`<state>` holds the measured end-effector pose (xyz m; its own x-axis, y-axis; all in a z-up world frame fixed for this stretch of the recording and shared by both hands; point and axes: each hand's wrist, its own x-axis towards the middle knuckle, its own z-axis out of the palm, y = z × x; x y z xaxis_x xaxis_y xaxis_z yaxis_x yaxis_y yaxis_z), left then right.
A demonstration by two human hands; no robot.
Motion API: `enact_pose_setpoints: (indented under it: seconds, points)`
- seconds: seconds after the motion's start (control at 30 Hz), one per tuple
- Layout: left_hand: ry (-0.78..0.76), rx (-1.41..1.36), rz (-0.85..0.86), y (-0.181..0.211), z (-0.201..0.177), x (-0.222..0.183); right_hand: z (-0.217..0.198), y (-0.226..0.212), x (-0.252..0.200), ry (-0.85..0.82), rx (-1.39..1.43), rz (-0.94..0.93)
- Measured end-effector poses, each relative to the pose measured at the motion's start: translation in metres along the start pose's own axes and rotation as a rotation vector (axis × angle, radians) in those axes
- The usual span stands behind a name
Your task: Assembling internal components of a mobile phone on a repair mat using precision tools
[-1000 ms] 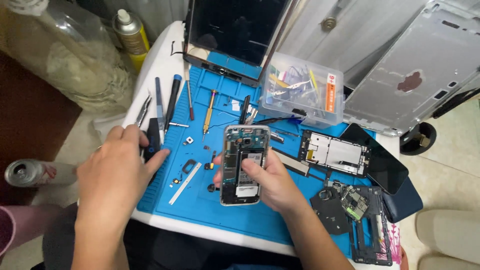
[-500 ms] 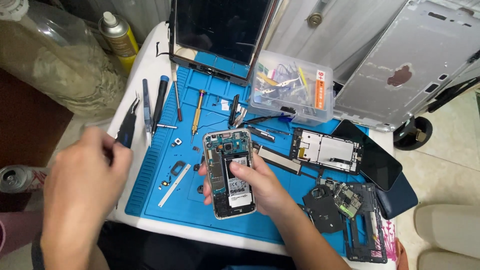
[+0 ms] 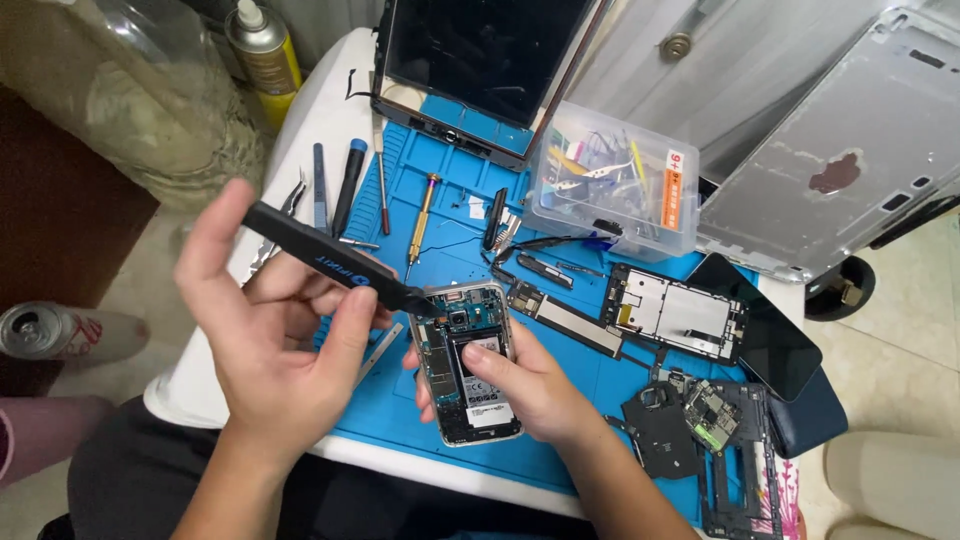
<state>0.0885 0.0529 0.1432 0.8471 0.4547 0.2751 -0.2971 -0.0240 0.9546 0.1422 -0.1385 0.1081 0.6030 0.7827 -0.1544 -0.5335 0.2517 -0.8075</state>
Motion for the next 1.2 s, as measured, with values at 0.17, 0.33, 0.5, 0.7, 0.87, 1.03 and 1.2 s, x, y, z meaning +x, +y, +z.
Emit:
enact_pose_setpoints:
  seconds: [0.17,0.33,0.5,0.7,0.87,1.03,1.2]
  points:
    - [-0.047,0.084,0.071,-0.006,-0.005,0.001,0.002,-0.002,0.001,-0.008,-0.033,0.000]
    - [-0.110,0.140,0.177,-0.011,-0.005,0.001,-0.003,0.003,-0.001,-0.023,0.019,-0.003]
    - [-0.142,0.139,0.204,-0.010,-0.006,0.003,-0.002,0.002,0.000,-0.030,-0.012,-0.016]
    - [-0.160,0.065,0.065,-0.001,-0.006,0.010,-0.001,-0.001,0.000,-0.064,-0.139,-0.029]
    - [-0.161,0.077,-0.013,0.004,-0.006,0.014,-0.002,0.001,-0.001,-0.068,-0.146,-0.026]
    - [-0.168,0.112,-0.030,0.003,-0.006,0.015,-0.004,0.003,-0.001,-0.067,-0.139,-0.019]
    - [-0.185,0.008,-0.082,0.004,-0.006,0.016,-0.002,0.001,0.001,-0.068,-0.046,-0.002]
